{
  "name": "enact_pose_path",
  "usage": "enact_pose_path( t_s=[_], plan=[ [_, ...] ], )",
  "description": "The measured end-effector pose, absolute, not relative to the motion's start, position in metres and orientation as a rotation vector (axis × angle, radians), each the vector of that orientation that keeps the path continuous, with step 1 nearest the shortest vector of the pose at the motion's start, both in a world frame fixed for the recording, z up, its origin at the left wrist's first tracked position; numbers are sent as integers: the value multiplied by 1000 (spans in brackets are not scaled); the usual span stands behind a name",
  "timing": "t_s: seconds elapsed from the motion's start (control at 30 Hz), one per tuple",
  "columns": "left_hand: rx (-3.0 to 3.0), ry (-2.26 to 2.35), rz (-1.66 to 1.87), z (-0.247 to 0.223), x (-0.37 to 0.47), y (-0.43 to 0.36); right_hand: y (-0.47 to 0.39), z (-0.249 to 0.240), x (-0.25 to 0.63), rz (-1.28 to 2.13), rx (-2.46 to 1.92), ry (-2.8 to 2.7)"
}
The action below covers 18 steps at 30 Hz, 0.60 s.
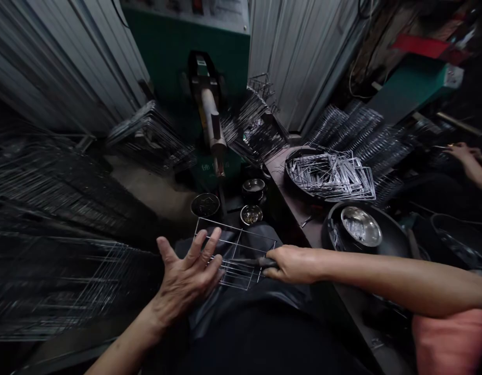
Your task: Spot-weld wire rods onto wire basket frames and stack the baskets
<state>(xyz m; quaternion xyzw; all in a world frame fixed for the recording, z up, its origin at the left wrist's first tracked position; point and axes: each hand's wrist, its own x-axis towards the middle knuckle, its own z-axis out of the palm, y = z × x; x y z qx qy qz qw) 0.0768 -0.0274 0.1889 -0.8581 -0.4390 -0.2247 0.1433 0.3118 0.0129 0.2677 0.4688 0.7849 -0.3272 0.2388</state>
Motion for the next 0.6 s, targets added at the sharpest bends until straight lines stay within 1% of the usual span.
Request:
enact_pose_path(
  t_s=[0.13,0.27,0.4,0.6],
  plan=[
    [-2559,-1275,-517,212,71,-8,14,271,308,-912,1184,2100],
    [-2793,-1229,-176,229,65,23,15,272,305,-940,1125,2121],
    [-3001,-1099,152,228,64,44,15,271,307,-931,1150,2111],
    [-2910,-1006,195,227,78,51,18,268,307,-901,1139,2137]
  ],
)
